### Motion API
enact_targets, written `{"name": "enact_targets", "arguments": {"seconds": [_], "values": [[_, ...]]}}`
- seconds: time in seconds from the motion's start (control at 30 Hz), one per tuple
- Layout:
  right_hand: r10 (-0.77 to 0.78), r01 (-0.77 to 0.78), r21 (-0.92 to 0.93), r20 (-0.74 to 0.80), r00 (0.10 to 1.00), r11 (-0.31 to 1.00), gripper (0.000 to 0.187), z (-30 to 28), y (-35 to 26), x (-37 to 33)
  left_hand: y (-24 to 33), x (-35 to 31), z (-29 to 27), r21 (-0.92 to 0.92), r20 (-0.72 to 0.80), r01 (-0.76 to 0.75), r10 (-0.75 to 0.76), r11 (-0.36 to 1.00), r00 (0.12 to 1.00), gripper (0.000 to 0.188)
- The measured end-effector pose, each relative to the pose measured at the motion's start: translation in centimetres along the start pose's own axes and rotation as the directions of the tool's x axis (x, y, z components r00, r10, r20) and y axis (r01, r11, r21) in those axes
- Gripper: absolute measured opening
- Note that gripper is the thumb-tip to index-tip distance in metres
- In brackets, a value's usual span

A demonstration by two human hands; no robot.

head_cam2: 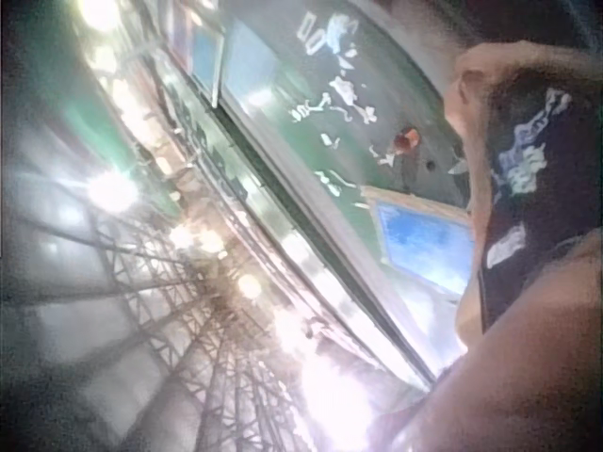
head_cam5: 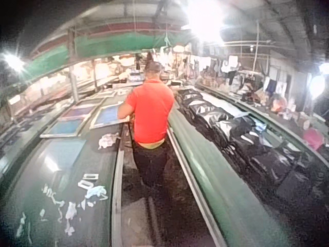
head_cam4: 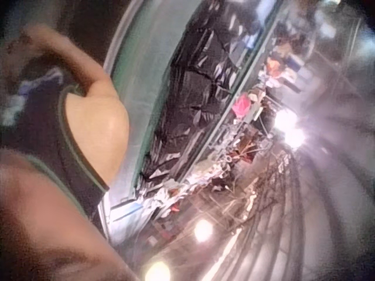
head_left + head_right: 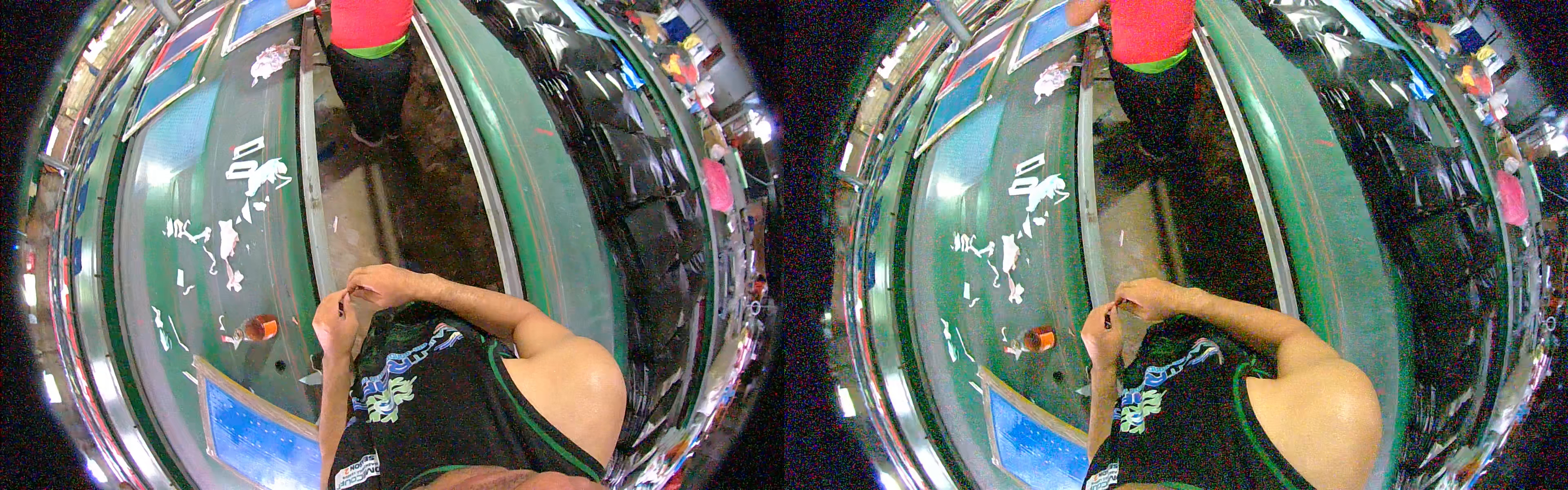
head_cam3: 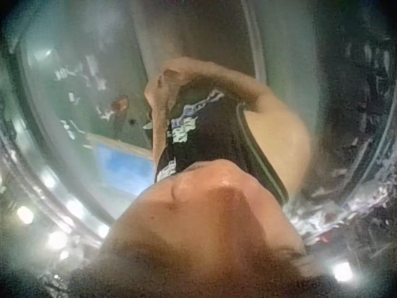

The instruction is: The person removes a blue perforated panel from a metal frame, places it on a workbench, and applies a liquid from a bottle into the holes using a small tool. They handle the panel and frame repeatedly while working on the bench.

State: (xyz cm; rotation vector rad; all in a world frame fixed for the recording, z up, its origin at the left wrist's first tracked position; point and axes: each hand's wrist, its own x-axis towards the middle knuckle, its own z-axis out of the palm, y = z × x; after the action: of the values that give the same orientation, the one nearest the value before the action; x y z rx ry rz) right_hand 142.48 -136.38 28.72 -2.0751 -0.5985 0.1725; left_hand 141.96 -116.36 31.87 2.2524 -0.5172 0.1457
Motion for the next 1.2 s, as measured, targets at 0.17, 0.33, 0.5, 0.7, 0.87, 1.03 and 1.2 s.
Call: {"name": "enact_targets", "arguments": {"seconds": [0.17, 0.33, 0.5, 0.7, 0.87, 1.03, 1.2], "values": [[0.052, -0.052, -0.053, -0.009, 0.999, 0.997, 0.022, -4.0, 1.9, 0.8, 0.4, 4.8, 2.3, 0.107, 0.052, -0.08, 0.074, 0.991, 0.996, 0.008], [0.163, -0.16, 0.052, -0.063, 0.985, 0.986, 0.023, -9.1, 3.3, -0.2, 2.0, 9.4, 5.1, 0.166, 0.209, -0.226, 0.19, 0.96, 0.959, 0.009], [0.171, -0.163, 0.064, -0.143, 0.975, 0.984, 0.03, -12.8, 6.1, -1.8, 3.4, 13.0, 8.8, 0.149, 0.322, -0.281, 0.222, 0.948, 0.92, 0.014], [0.266, -0.24, 0.146, -0.191, 0.945, 0.96, 0.035, -16.7, 7.1, -3.1, 4.3, 16.3, 12.0, 0.042, 0.355, -0.233, 0.204, 0.971, 0.912, 0.014], [0.318, -0.188, 0.313, -0.44, 0.84, 0.931, 0.029, -18.2, 7.0, -4.1, 3.0, 20.1, 15.0, -0.038, 0.237, -0.097, 0.103, 0.995, 0.966, 0.014], [0.571, -0.082, 0.655, -0.584, 0.577, 0.751, 0.016, -20.3, 9.8, -5.8, 0.4, 24.9, 16.5, -0.253, 0.366, 0.194, -0.092, 0.948, 0.926, 0.015], [0.56, -0.131, 0.604, -0.606, 0.565, 0.786, 0.007, -22.6, 12.4, -5.1, 1.7, 28.7, 19.6, -0.293, 0.466, 0.113, 0.039, 0.95, 0.884, 0.022]]}}
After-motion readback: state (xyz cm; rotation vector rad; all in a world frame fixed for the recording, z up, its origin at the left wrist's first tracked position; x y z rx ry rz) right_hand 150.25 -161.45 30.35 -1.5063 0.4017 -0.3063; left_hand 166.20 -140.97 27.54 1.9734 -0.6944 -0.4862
